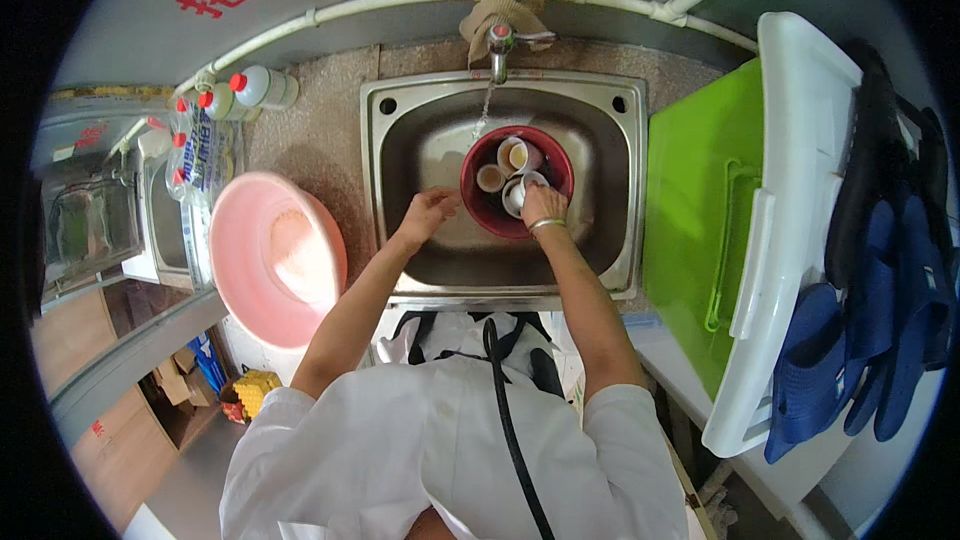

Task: The person washes several small cups and a red bucket in a sink. The person uses a yellow sponge to scrub the inside and outside of the cups and the bucket, rinsing them under running water and placing them into a pink basin.

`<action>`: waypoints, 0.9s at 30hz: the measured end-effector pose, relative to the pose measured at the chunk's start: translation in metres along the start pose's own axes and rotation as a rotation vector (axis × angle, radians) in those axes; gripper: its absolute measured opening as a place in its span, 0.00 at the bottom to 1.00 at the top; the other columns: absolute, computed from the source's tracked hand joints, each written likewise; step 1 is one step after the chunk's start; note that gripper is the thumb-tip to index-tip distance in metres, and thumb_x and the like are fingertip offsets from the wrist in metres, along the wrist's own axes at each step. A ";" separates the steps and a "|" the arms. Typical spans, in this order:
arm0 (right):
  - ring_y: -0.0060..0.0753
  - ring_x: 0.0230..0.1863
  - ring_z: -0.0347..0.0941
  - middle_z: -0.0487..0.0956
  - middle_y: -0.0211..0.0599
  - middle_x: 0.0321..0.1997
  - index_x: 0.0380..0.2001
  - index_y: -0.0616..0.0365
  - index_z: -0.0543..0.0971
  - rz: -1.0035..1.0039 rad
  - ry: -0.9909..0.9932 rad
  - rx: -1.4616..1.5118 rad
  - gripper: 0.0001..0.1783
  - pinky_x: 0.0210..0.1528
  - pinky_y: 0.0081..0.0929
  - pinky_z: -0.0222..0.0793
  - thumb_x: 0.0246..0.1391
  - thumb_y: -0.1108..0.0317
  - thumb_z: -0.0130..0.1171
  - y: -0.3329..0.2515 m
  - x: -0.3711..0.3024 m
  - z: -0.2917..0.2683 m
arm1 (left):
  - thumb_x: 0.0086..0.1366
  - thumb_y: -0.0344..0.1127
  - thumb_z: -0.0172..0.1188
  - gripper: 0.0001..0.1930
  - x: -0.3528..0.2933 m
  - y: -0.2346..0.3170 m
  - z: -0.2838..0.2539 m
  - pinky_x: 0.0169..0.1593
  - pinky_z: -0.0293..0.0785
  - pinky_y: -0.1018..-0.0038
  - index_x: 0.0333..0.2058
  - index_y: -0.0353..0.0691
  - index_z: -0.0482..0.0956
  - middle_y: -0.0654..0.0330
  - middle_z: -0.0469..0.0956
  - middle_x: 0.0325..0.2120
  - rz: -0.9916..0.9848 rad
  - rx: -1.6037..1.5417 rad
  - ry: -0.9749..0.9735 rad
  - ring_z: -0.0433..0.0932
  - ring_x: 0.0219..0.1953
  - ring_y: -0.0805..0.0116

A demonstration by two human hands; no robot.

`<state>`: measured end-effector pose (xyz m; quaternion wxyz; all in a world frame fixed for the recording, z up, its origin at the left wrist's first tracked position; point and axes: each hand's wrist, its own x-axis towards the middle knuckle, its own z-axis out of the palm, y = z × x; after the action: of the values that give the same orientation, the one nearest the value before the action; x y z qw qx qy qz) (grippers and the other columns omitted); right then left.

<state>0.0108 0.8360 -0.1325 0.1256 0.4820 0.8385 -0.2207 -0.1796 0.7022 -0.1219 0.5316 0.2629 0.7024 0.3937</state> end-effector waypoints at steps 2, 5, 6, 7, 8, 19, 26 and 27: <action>0.51 0.37 0.75 0.78 0.51 0.32 0.36 0.56 0.76 0.003 -0.100 0.035 0.13 0.39 0.45 0.70 0.44 0.64 0.56 -0.005 -0.004 -0.007 | 0.58 0.36 0.55 0.13 -0.004 -0.011 0.012 0.37 0.70 0.74 0.39 0.35 0.74 0.58 0.78 0.29 0.045 0.093 0.061 0.76 0.31 0.69; 0.50 0.41 0.74 0.76 0.49 0.38 0.39 0.55 0.74 0.041 -0.157 0.002 0.17 0.41 0.44 0.69 0.44 0.63 0.58 -0.003 -0.002 -0.002 | 0.55 0.39 0.58 0.14 -0.009 0.011 0.021 0.39 0.72 0.68 0.37 0.34 0.74 0.52 0.79 0.28 0.033 0.286 0.173 0.78 0.32 0.61; 0.50 0.40 0.73 0.76 0.48 0.39 0.40 0.55 0.74 0.055 -0.038 0.022 0.16 0.40 0.44 0.69 0.45 0.64 0.58 -0.011 -0.003 -0.010 | 0.55 0.39 0.58 0.14 -0.010 0.015 0.020 0.39 0.72 0.67 0.37 0.35 0.73 0.52 0.79 0.29 0.022 0.333 0.193 0.78 0.32 0.59; 0.50 0.40 0.73 0.75 0.47 0.40 0.40 0.55 0.74 0.063 0.081 0.040 0.16 0.40 0.44 0.69 0.45 0.64 0.57 -0.022 -0.006 -0.025 | 0.55 0.39 0.58 0.15 -0.010 0.016 0.021 0.39 0.73 0.65 0.38 0.36 0.73 0.52 0.79 0.29 0.010 0.378 0.218 0.78 0.33 0.57; 0.50 0.40 0.73 0.74 0.46 0.41 0.40 0.55 0.74 0.070 0.200 0.058 0.16 0.39 0.45 0.69 0.45 0.65 0.57 -0.028 -0.006 -0.032 | 0.55 0.39 0.58 0.15 -0.009 0.015 0.020 0.39 0.72 0.65 0.38 0.36 0.73 0.52 0.78 0.28 0.021 0.373 0.230 0.78 0.32 0.57; 0.39 0.44 0.70 0.74 0.37 0.39 0.30 0.56 0.77 -0.499 0.181 -0.380 0.09 0.37 0.35 0.70 0.44 0.69 0.51 -0.004 0.045 0.012 | 0.54 0.37 0.57 0.18 -0.018 0.023 0.019 0.40 0.72 0.65 0.43 0.37 0.70 0.50 0.74 0.40 0.105 0.276 0.197 0.77 0.36 0.57; 0.41 0.39 0.70 0.70 0.37 0.36 0.36 0.56 0.71 -0.506 0.243 -0.142 0.11 0.33 0.38 0.73 0.46 0.71 0.48 0.007 0.027 -0.016 | 0.54 0.36 0.58 0.20 -0.022 0.025 0.019 0.44 0.70 0.65 0.45 0.35 0.69 0.51 0.73 0.42 0.080 0.283 0.211 0.75 0.40 0.57; 0.41 0.39 0.70 0.70 0.37 0.36 0.35 0.56 0.71 -0.515 0.279 -0.117 0.10 0.33 0.38 0.73 0.45 0.72 0.49 0.008 0.024 -0.021 | 0.54 0.35 0.59 0.21 -0.022 0.032 0.020 0.45 0.70 0.66 0.46 0.35 0.68 0.50 0.71 0.44 0.115 0.342 0.239 0.74 0.42 0.57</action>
<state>0.0054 0.8681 -0.1268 -0.0234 0.2708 0.9537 -0.1283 -0.1554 0.7081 -0.0856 0.3689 0.3401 0.8009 0.3268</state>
